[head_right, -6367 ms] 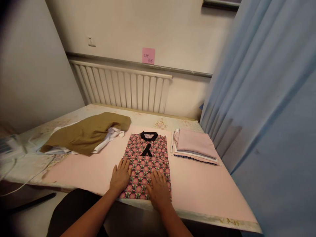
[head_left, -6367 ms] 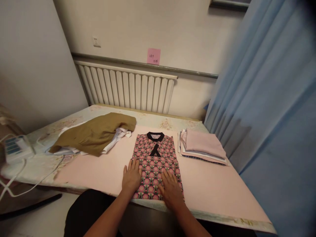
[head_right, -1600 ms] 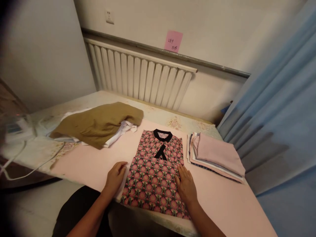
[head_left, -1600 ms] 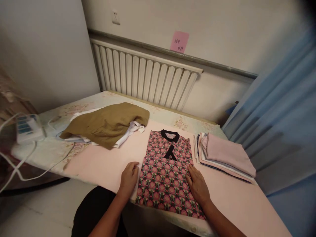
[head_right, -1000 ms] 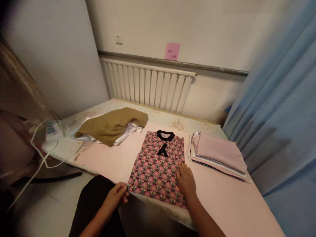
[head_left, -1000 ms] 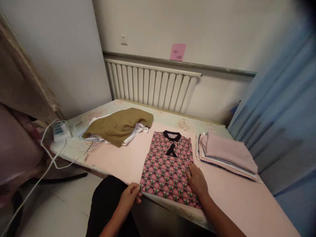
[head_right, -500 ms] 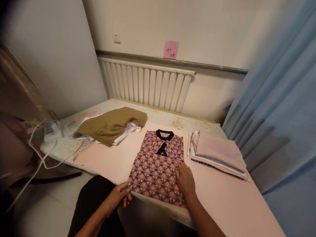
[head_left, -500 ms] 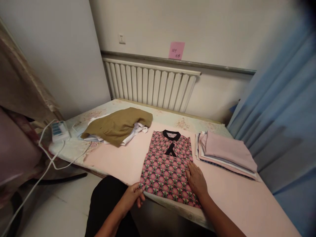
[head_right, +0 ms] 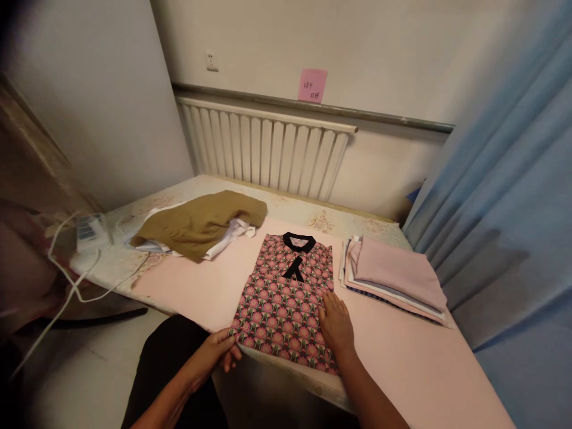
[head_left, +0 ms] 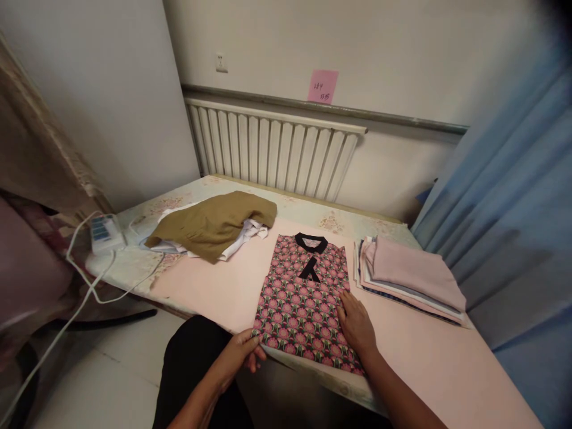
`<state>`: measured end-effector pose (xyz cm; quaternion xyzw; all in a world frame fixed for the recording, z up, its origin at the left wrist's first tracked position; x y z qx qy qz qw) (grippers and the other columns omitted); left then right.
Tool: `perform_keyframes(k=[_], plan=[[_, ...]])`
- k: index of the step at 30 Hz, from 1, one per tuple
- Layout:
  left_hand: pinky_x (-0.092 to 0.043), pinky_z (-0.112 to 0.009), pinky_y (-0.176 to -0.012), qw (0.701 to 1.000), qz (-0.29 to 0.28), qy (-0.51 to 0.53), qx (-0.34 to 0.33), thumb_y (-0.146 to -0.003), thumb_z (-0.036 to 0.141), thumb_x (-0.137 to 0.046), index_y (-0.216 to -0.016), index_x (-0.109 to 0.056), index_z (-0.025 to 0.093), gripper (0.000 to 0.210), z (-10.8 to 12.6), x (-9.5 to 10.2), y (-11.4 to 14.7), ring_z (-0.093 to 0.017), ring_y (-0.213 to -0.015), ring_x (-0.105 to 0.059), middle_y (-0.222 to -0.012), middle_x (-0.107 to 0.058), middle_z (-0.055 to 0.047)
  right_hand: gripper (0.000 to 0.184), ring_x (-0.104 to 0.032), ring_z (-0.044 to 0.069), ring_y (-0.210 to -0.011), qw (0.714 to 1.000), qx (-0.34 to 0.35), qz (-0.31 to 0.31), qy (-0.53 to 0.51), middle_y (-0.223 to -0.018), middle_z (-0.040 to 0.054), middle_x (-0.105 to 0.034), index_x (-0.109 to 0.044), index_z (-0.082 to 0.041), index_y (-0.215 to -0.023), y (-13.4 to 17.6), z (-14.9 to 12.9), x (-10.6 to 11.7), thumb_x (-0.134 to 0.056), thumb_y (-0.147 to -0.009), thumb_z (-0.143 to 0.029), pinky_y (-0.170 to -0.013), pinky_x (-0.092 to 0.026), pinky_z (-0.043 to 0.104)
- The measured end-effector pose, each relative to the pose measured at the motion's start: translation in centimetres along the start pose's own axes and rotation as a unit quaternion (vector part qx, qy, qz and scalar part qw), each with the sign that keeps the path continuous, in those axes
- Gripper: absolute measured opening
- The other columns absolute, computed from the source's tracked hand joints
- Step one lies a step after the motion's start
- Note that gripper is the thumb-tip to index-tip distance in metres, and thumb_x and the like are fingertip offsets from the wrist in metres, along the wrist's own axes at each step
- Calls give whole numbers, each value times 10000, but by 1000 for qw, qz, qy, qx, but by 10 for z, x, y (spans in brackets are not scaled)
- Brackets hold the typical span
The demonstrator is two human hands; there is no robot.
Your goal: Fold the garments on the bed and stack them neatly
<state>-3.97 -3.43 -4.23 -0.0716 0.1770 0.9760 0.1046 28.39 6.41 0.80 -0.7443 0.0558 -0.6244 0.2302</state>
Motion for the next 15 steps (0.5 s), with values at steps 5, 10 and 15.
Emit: perform_keyframes(k=[5, 10, 15], plan=[[-333, -203, -424, 1000, -20, -5, 10, -734, 634, -637, -819, -542, 182, 469, -1, -4, -2, -94, -430, -551, -637, -700, -12, 442, -450, 256, -1310, 1000, -4, 9, -5, -1395, 123, -526, -516, -154, -1335, 0, 0, 1, -365, -962, -336, -1096, -333, 463], [-321, -203, -420, 1000, -16, 0, 10, -719, 652, -638, -794, -528, 187, 484, -2, -3, -4, -99, -435, -559, -610, -691, -5, 428, -453, 253, -1305, 1000, 0, 17, -10, -1388, 114, -531, -522, -172, -1327, 0, 0, 2, -373, -957, -326, -1094, -334, 466], [-249, -195, -412, 1000, -20, -3, 22, -752, 670, -589, -830, -528, 179, 501, 1, -5, -1, -88, -426, -562, -675, -721, -30, 431, -443, 248, -1305, 1000, 4, 14, -8, -1391, 113, -526, -509, -173, -1333, 0, 1, 0, -363, -963, -339, -1091, -332, 461]])
Point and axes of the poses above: each hand's wrist, its own y-axis away from the middle knuckle, its own x-axis out of the back of the hand, z = x × y, the point moved 8 cm from there along -y, towards the middle knuckle
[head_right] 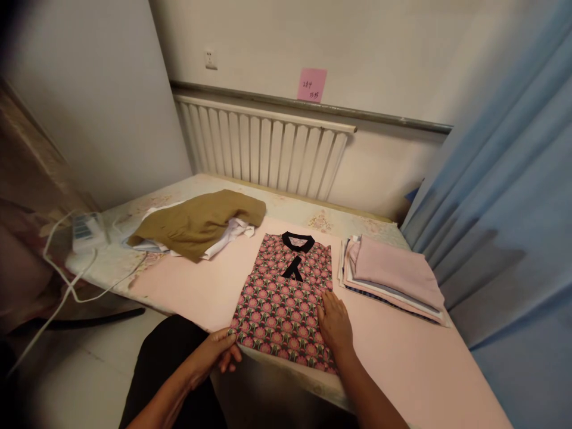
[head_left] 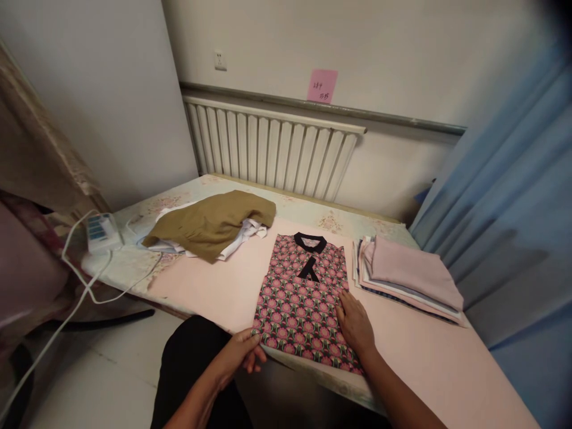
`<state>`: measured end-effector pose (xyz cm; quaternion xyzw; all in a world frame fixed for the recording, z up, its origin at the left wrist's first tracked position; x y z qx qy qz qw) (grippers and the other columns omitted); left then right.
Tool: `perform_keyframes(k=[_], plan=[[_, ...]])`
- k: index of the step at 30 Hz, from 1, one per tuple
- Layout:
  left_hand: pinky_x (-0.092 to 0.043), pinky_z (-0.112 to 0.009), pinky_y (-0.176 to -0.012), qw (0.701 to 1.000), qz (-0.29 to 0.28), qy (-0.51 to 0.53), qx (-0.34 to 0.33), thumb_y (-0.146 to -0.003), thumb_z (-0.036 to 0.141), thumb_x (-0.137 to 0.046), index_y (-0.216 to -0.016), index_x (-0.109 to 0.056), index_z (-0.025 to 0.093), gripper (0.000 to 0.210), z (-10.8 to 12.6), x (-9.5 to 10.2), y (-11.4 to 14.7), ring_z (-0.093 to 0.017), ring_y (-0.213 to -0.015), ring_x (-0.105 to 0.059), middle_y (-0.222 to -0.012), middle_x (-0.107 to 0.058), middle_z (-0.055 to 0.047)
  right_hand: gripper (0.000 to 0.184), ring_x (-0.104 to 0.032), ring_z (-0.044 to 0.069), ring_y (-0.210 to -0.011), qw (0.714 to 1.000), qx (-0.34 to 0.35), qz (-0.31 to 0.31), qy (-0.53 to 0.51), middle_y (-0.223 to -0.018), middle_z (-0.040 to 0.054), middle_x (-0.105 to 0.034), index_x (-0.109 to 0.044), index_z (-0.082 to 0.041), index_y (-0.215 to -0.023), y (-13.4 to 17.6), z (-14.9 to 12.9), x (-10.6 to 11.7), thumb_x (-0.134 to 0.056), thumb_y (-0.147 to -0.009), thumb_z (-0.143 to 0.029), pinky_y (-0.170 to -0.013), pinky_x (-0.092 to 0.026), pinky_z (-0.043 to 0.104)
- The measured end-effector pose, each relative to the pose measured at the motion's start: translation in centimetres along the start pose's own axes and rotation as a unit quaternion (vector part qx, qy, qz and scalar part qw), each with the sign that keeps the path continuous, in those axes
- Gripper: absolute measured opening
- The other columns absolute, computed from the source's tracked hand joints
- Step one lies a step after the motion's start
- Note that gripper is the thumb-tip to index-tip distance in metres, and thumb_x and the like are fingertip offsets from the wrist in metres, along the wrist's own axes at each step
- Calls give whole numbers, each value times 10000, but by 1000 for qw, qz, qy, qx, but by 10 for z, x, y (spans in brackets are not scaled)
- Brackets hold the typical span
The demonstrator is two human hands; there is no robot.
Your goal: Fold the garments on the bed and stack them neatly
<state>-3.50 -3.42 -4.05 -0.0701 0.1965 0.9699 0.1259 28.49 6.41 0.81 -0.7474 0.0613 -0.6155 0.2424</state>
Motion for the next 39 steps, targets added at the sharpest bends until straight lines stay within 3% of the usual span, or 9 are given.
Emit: perform_keyframes(k=[13, 19, 39], plan=[[-228, -201, -434, 1000, -2, -2, -5, -762, 668, -576, -785, -521, 178, 494, 2, -1, 2, -93, -440, -557, -629, -705, -25, 432, -442, 253, -1308, 1000, 0, -14, 10, -1395, 128, -522, -510, -137, -1332, 0, -1, 0, -377, -966, -324, -1094, -335, 460], [-346, -219, -484, 1000, -11, 5, -1, -729, 630, -644, -777, -527, 177, 470, 5, -3, 4, -70, -416, -501, -668, -720, -33, 430, -449, 246, -1305, 1000, 0, -10, 6, -1398, 121, -520, -500, -155, -1342, -1, -1, 1, -376, -962, -314, -1095, -330, 461], [-264, -208, -443, 1000, 3, -1, -9, -736, 658, -611, -743, -528, 180, 486, 0, 2, 1, -86, -430, -529, -620, -702, -22, 435, -446, 252, -1306, 1000, 0, -1, 3, -1394, 113, -526, -507, -173, -1344, 0, 1, -1, -380, -961, -335, -1097, -333, 468]])
Point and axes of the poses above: each hand's wrist, its own y-axis away from the middle knuckle, its own x-axis out of the back of the hand, z = x × y, the point moved 8 cm from there along -y, towards the middle knuckle
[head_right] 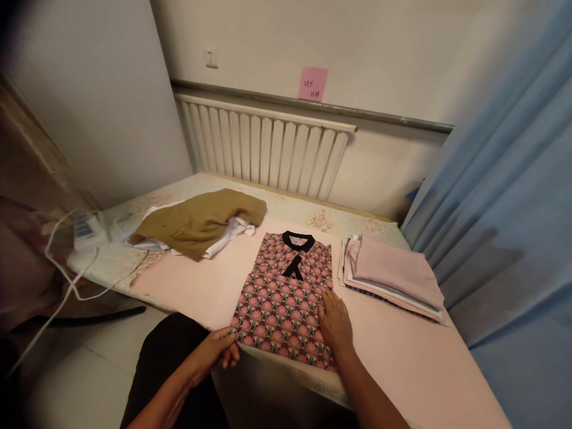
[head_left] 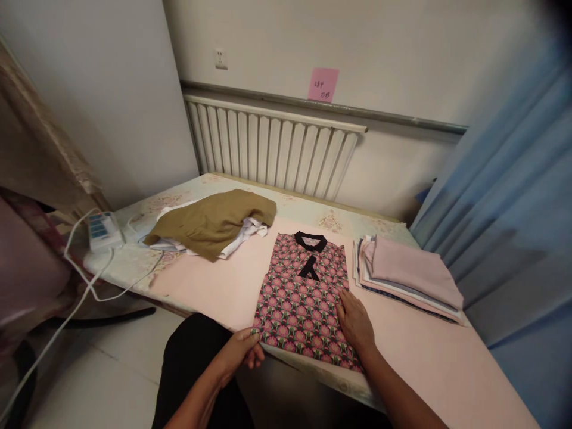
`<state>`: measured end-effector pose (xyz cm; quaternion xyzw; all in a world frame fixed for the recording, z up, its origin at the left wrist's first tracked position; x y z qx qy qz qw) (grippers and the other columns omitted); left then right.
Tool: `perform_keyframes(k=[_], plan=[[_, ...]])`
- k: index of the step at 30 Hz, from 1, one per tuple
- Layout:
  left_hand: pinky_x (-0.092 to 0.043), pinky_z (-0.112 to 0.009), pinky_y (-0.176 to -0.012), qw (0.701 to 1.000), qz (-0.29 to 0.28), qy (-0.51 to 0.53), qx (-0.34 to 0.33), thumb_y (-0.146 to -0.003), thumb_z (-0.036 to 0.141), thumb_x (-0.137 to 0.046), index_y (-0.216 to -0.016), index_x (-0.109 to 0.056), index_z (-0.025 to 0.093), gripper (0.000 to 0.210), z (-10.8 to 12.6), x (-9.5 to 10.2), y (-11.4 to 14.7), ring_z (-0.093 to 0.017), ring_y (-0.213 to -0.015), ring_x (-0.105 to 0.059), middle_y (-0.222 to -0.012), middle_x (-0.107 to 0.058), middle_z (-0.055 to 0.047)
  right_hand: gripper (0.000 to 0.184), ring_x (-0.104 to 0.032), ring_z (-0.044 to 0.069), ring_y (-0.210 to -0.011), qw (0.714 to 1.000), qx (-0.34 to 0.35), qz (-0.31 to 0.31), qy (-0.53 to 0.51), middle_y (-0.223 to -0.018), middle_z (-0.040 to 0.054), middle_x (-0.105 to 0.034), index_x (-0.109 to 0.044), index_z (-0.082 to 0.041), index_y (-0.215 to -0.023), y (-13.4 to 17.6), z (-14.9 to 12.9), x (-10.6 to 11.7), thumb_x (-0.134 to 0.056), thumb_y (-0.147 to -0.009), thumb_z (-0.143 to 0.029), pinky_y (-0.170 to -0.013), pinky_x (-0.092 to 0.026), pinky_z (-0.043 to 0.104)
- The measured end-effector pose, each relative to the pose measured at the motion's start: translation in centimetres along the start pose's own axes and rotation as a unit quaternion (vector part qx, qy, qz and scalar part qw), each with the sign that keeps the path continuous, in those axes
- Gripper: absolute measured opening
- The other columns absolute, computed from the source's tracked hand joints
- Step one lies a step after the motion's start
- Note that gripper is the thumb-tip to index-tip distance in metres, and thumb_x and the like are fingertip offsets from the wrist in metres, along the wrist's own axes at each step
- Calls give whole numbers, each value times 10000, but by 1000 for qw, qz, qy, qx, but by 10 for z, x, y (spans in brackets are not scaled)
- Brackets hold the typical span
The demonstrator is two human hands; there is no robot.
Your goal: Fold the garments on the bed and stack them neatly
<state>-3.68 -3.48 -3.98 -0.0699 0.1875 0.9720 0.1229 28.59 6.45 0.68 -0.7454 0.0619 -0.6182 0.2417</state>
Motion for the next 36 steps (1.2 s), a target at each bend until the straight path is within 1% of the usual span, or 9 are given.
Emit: perform_keyframes(k=[6, 13, 20, 24, 29, 34, 36], plan=[[-299, -215, -456, 1000, 7, 5, -2, -728, 674, -607, -739, -540, 179, 500, 0, 1, 2, -91, -434, -529, -606, -692, -14, 435, -434, 244, -1317, 1000, -6, -16, 9, -1403, 115, -516, -506, -155, -1341, 0, 0, -2, -369, -963, -323, -1107, -315, 446], [-291, -211, -454, 1000, 29, 5, 2, -686, 709, -620, -725, -536, 179, 538, -1, 5, 3, -93, -442, -543, -601, -685, -11, 439, -442, 249, -1315, 1000, -8, -6, 1, -1400, 112, -521, -509, -172, -1347, 0, 1, -1, -374, -964, -341, -1103, -324, 469], [-293, -209, -453, 999, 50, 4, 5, -680, 711, -623, -726, -539, 178, 542, 2, 7, 8, -86, -429, -536, -594, -678, -3, 441, -441, 254, -1318, 1000, -7, -9, 2, -1402, 117, -520, -527, -152, -1334, 0, -1, 0, -378, -953, -316, -1107, -322, 463], [-307, -214, -459, 998, 62, 2, 0, -674, 710, -629, -722, -533, 181, 540, 0, 10, 8, -83, -415, -517, -577, -664, 10, 445, -445, 253, -1317, 1000, -7, -9, 2, -1406, 121, -517, -522, -144, -1337, 0, -2, 1, -379, -951, -310, -1108, -321, 460], [-297, -211, -467, 997, 78, -2, 1, -677, 721, -616, -684, -517, 180, 550, -4, 16, 7, -85, -424, -539, -569, -658, 13, 442, -441, 253, -1318, 1000, -10, -19, 8, -1405, 128, -516, -522, -121, -1328, -1, -1, 0, -378, -956, -311, -1114, -315, 452], [-342, -221, -480, 994, 108, -18, -5, -658, 733, -602, -660, -493, 193, 551, -3, 21, 7, -80, -401, -508, -546, -633, 30, 434, -450, 252, -1307, 1000, -7, -14, 5, -1394, 123, -527, -521, -124, -1321, -1, -2, 2, -377, -958, -314, -1111, -315, 456], [-351, -227, -474, 991, 125, -48, -7, -655, 732, -578, -654, -479, 202, 540, -2, 24, 6, -81, -386, -487, -543, -623, 34, 438, -448, 250, -1308, 1000, -4, -11, 3, -1395, 123, -527, -518, -121, -1324, -1, -4, 3, -368, -961, -316, -1111, -313, 456]])
Point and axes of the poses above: each hand's wrist, its own y-axis away from the middle knuckle, its own x-axis out of the back of the hand, z = x × y, the point moved 8 cm from there along -y, towards the middle knuckle
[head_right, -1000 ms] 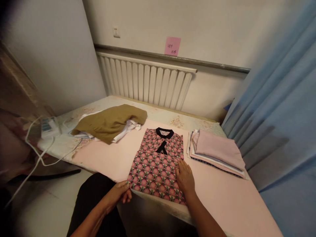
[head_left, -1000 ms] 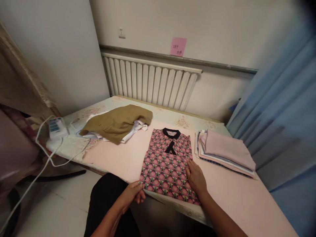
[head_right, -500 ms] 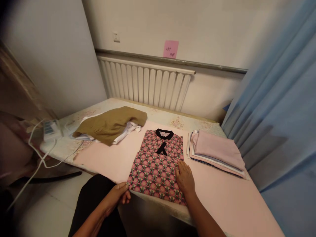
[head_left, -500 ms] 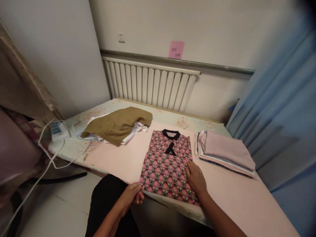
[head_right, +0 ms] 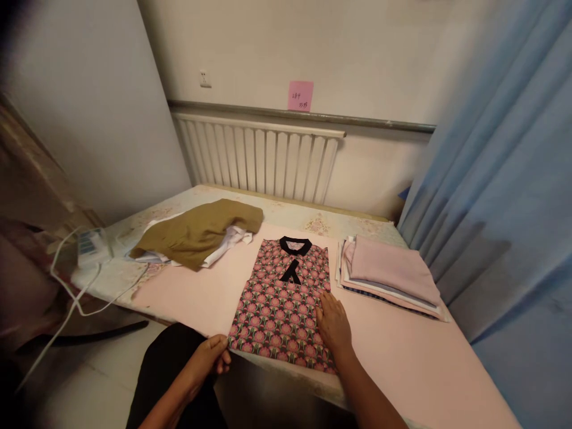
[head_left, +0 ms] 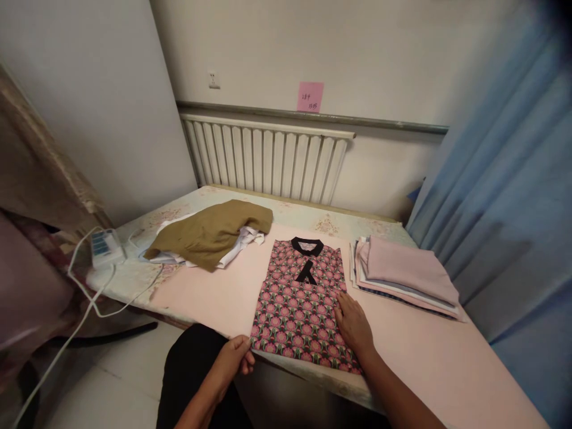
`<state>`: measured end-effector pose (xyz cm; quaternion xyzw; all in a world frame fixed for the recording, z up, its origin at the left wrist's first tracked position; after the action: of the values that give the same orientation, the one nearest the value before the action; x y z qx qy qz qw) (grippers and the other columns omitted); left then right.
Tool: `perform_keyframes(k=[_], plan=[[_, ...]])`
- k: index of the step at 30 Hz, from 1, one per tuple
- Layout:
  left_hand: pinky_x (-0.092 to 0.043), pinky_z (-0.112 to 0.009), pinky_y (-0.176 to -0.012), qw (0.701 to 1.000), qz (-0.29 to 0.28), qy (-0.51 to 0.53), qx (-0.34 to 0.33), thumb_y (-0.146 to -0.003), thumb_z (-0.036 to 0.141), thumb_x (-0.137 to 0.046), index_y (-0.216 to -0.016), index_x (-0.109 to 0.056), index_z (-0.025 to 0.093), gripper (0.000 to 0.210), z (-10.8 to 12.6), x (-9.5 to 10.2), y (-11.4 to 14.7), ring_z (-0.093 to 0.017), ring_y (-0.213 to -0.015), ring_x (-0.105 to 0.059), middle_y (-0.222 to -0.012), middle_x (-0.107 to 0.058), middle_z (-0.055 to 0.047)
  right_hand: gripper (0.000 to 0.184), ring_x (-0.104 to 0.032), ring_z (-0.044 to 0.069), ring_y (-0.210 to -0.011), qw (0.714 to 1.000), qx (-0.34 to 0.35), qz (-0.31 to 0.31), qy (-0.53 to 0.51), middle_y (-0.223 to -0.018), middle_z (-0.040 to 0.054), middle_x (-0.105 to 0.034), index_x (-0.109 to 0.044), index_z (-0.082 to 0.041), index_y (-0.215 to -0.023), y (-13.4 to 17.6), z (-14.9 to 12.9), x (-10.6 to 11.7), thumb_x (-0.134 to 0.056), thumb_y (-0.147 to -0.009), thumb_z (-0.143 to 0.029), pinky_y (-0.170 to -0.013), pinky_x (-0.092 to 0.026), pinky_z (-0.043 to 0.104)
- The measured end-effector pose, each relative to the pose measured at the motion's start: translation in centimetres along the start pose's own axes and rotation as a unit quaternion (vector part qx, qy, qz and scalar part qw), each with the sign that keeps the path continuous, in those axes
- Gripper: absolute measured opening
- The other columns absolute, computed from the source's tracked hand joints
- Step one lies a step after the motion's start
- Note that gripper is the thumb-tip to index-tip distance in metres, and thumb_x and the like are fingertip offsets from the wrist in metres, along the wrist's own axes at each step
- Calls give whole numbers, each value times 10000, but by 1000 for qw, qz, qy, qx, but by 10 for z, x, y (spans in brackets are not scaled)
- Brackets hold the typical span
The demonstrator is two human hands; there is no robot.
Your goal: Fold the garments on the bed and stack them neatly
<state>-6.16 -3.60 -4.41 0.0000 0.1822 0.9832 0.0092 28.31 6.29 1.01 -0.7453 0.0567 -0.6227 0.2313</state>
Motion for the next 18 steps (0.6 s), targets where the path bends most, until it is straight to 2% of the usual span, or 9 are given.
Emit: perform_keyframes(k=[5, 7, 9, 11, 14, 16, 18], plan=[[-390, -257, -484, 980, 98, -170, -7, -758, 591, -457, -702, -514, 217, 382, 8, 27, -2, -132, -450, -531, -567, -602, 25, 436, -453, 250, -1306, 1000, -7, 10, -4, -1391, 121, -532, -523, -133, -1321, 0, 0, 3, -369, -958, -317, -1111, -313, 455], [-475, -304, -611, 952, 167, -252, -51, -809, 476, -431, -792, -568, 213, 297, 28, 40, 1, -180, -626, -617, -679, -644, -8, 432, -458, 252, -1301, 1000, -8, 8, -7, -1384, 123, -538, -531, -132, -1314, 0, -1, 3, -370, -954, -308, -1109, -316, 458], [-496, -371, -822, 898, 236, -346, -137, -846, 371, -409, -923, -608, 195, 277, 58, 42, 6, -226, -887, -639, -887, -682, -60, 429, -465, 251, -1296, 1000, -9, 10, -12, -1377, 125, -543, -534, -135, -1311, 0, 0, 3, -371, -950, -300, -1109, -318, 459], [-451, -424, -971, 843, 267, -413, -218, -872, 314, -392, -1057, -611, 163, 324, 86, 26, 6, -255, -1068, -593, -1076, -667, -107, 425, -466, 249, -1296, 1000, -11, 11, -14, -1377, 124, -543, -535, -140, -1310, 0, 0, 4, -372, -948, -294, -1110, -314, 458], [-371, -433, -1094, 790, 248, -472, -302, -907, 282, -365, -1247, -555, 126, 419, 111, -18, -7, -258, -1277, -474, -1340, -559, -140, 425, -457, 246, -1304, 1000, -12, 6, -12, -1384, 123, -536, -534, -138, -1309, 0, 1, 2, -368, -952, -298, -1115, -306, 452], [-328, -424, -1133, 772, 214, -512, -308, -914, 247, -360, -1333, -499, 118, 460, 113, -48, -21, -249, -1382, -362, -1451, -469, -125, 429, -454, 244, -1307, 1000, -11, 3, -9, -1388, 123, -534, -531, -133, -1312, 0, 1, 0, -363, -956, -303, -1116, -303, 448], [-313, -428, -1141, 763, 186, -552, -280, -908, 250, -395, -1369, -473, 103, 490, 106, -67, -36, -264, -1418, -305, -1495, -420, -131, 432, -452, 241, -1308, 1000, -10, 2, -6, -1392, 119, -531, -528, -133, -1317, 0, 1, 0, -358, -959, -306, -1119, -301, 444]])
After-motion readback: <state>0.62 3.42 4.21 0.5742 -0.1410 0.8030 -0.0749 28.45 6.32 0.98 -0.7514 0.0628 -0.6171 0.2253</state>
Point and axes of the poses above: each hand's wrist, its own y-axis away from the middle knuckle, its own x-axis out of the back of the hand, z = x × y, the point moved 8 cm from there along -y, towards the middle knuckle
